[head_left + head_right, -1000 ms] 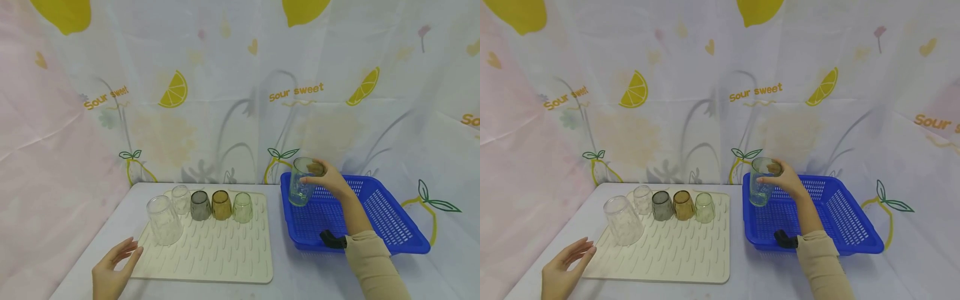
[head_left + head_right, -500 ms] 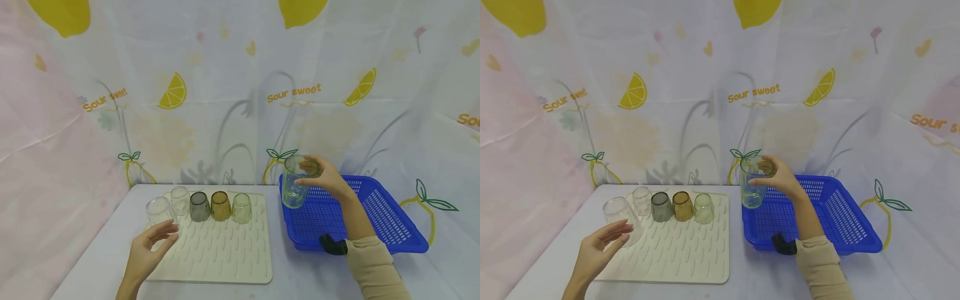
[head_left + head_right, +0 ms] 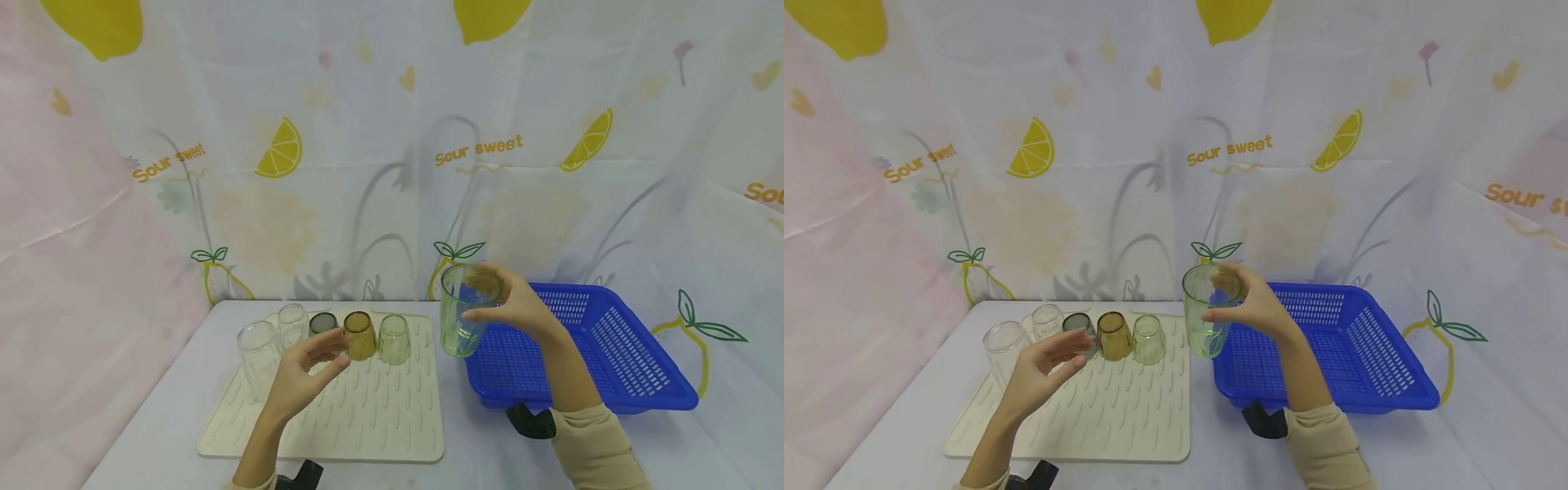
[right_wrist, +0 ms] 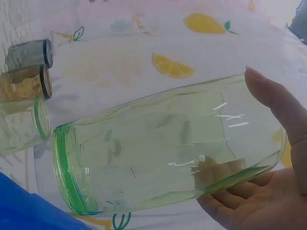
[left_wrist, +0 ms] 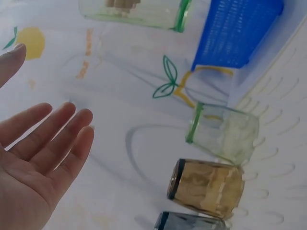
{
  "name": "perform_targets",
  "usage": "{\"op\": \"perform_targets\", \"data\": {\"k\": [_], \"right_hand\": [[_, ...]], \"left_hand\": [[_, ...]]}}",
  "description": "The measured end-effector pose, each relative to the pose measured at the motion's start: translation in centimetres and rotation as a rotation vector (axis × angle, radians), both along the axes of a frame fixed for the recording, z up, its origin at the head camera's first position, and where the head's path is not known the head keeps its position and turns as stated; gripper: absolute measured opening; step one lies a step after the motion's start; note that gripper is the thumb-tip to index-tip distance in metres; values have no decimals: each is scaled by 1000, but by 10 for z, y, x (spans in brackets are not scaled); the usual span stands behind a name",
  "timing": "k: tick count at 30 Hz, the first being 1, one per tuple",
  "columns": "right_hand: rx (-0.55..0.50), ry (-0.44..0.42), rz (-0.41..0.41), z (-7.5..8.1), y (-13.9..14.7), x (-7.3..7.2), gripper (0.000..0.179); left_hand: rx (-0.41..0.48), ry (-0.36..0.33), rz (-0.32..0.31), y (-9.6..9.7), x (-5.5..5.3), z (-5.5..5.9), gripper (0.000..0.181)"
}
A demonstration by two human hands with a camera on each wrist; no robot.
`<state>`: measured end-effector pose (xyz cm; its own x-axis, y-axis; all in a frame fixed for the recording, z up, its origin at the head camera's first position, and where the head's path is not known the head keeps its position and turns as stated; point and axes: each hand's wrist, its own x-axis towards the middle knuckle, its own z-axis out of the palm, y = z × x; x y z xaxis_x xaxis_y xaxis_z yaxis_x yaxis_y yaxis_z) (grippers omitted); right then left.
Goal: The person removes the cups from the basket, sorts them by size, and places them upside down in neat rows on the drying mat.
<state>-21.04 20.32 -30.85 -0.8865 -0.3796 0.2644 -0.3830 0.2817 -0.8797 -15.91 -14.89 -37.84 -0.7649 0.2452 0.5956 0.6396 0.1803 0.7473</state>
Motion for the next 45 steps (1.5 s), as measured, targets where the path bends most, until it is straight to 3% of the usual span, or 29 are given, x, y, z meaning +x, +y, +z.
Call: {"op": "perform_targets", "data": {"k": [6,16,22,26,29,39,45], "right_hand": [[-23,0,63,-3,-14,8,89],[-81,35,186,-10,-37,22,88],[-124,68,276,-13,-51,27,86],[-133,107,325,-16,-56,27,82],[-135,111,318,-18,-58,27,83],[-200,99,345,-26,-66,25,87],[-259,67,356,-42,-69,25,97]], "left_hand": [[6,2,-89,23,-11,6,42],[1,7,-188,54,-20,18,56],[-18,-42,-270,67,-22,23,66],[-46,-68,-279,71,-21,27,68],[-51,-73,-282,72,-22,30,68],[37,-85,-370,76,-28,33,70],[63,-64,-336,78,-29,32,71]]}}
